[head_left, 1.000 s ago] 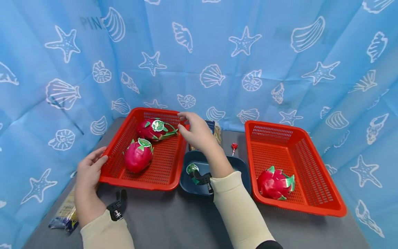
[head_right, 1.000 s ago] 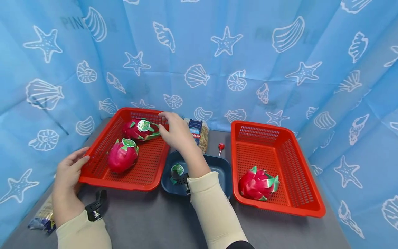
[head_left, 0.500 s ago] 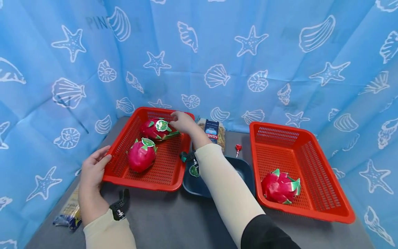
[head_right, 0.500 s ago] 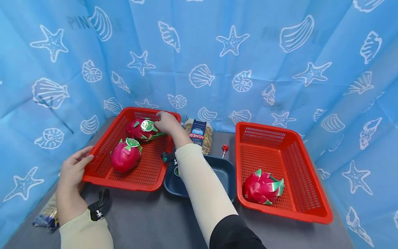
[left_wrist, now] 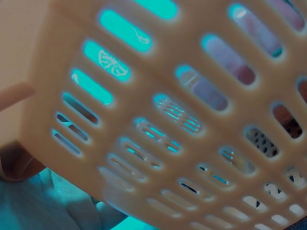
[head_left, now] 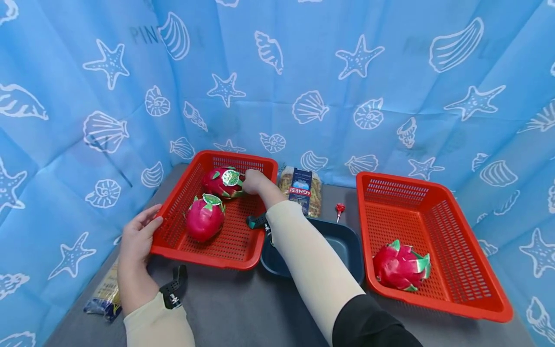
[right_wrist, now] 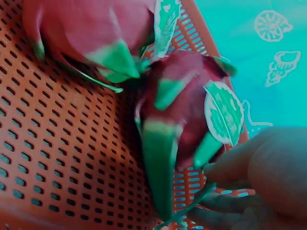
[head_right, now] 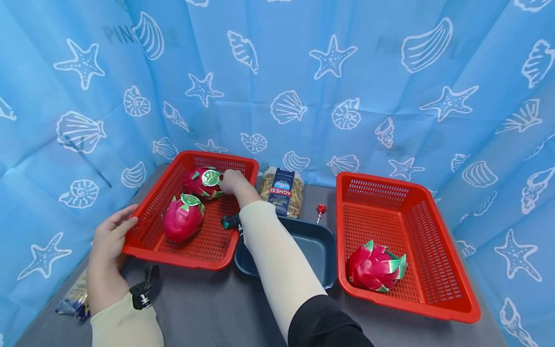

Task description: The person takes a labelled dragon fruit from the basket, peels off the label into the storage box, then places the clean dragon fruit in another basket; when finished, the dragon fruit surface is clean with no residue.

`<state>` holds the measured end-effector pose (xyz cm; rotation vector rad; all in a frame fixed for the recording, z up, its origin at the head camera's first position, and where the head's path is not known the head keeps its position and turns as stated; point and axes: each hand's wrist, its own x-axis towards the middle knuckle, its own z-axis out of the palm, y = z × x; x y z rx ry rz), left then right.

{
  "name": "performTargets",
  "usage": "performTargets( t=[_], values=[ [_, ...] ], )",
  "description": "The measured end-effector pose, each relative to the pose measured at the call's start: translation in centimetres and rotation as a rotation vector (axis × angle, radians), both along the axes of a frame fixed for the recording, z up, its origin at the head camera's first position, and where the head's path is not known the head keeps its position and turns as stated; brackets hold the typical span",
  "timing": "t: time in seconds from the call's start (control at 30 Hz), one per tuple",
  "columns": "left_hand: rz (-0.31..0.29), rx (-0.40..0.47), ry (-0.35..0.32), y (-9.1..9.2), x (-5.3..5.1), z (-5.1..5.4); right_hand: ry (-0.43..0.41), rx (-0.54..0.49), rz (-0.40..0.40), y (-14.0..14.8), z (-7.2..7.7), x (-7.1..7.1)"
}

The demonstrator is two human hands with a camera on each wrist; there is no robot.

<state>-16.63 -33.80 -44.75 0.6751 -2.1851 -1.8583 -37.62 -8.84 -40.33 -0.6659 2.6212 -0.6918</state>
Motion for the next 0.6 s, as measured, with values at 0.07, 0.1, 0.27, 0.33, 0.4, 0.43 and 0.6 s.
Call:
performTargets(
  t=[0.07, 0.1, 0.27, 0.33, 0.4, 0.43, 0.6],
  values=[
    [0.002, 0.004, -0.005, 0.00, -0.06, -0.01, 0.042, 0.041, -0.032, -0.31, -0.06, 0.08],
    [0.005, 0.007, -0.007, 0.00, -0.09, -0.02, 0.065, 0.060, -0.045, -0.46, -0.11, 0.13],
    [0.017, 0.018, -0.021, 0.09, -0.13, 0.07, 0.140, 0.106, -0.088, -0.97, -0.51, 0.42],
    [0.018, 0.022, -0.020, 0.11, -0.11, 0.10, 0.151, 0.108, -0.098, -1.06, -0.72, 0.51],
    [0.017, 0.025, -0.013, 0.11, -0.10, 0.14, 0.152, 0.104, -0.100, -1.06, -0.88, 0.54],
    [0.018, 0.027, -0.009, 0.10, -0.09, 0.15, 0.146, 0.098, -0.102, -1.05, -0.87, 0.55],
    [0.019, 0.041, 0.004, 0.08, -0.04, 0.06, 0.084, 0.047, -0.107, -0.64, -0.41, 0.50]
  ],
)
